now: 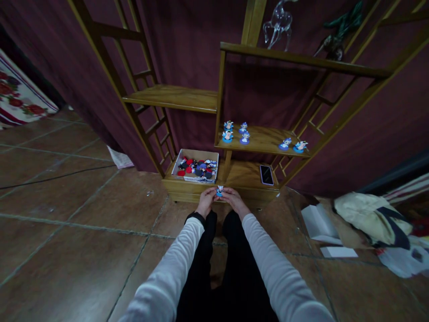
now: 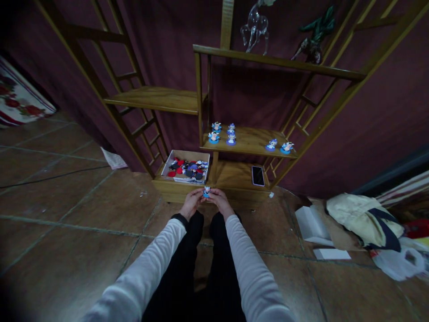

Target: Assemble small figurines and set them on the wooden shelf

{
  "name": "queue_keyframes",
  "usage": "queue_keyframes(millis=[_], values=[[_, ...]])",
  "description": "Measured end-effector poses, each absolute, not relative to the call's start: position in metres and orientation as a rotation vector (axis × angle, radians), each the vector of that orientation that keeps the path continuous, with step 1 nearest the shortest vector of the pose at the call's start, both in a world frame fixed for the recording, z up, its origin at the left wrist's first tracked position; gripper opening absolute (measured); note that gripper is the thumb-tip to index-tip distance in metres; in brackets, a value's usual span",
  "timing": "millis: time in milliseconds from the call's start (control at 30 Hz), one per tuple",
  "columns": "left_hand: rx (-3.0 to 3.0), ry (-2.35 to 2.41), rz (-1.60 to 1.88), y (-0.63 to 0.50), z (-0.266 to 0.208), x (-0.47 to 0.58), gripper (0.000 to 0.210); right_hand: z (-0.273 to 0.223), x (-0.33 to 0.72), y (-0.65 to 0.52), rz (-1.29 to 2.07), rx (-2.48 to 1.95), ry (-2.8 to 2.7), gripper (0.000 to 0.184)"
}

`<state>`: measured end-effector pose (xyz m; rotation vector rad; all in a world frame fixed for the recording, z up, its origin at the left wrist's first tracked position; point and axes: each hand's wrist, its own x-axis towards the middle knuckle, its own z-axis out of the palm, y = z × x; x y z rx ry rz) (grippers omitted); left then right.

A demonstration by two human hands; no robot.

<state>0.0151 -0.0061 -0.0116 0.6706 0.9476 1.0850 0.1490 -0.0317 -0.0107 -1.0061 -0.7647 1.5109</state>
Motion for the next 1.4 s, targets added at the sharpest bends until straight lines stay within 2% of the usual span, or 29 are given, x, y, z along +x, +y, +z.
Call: queue_keyframes(millis=[800, 1400], values=[[0.798, 0.98, 1.126, -0.0037, -0.0186, 0.0199, 0.024, -0.0123, 0.1493, -0.0299, 1.478, -1.041, -0.736, 0.031], [0.915, 0.872, 1.061, -0.0065, -0.0141, 0.0177, 0.046, -0.0108, 0.1511, -0.0315, 1.467, -1.039, -0.707, 0.027]])
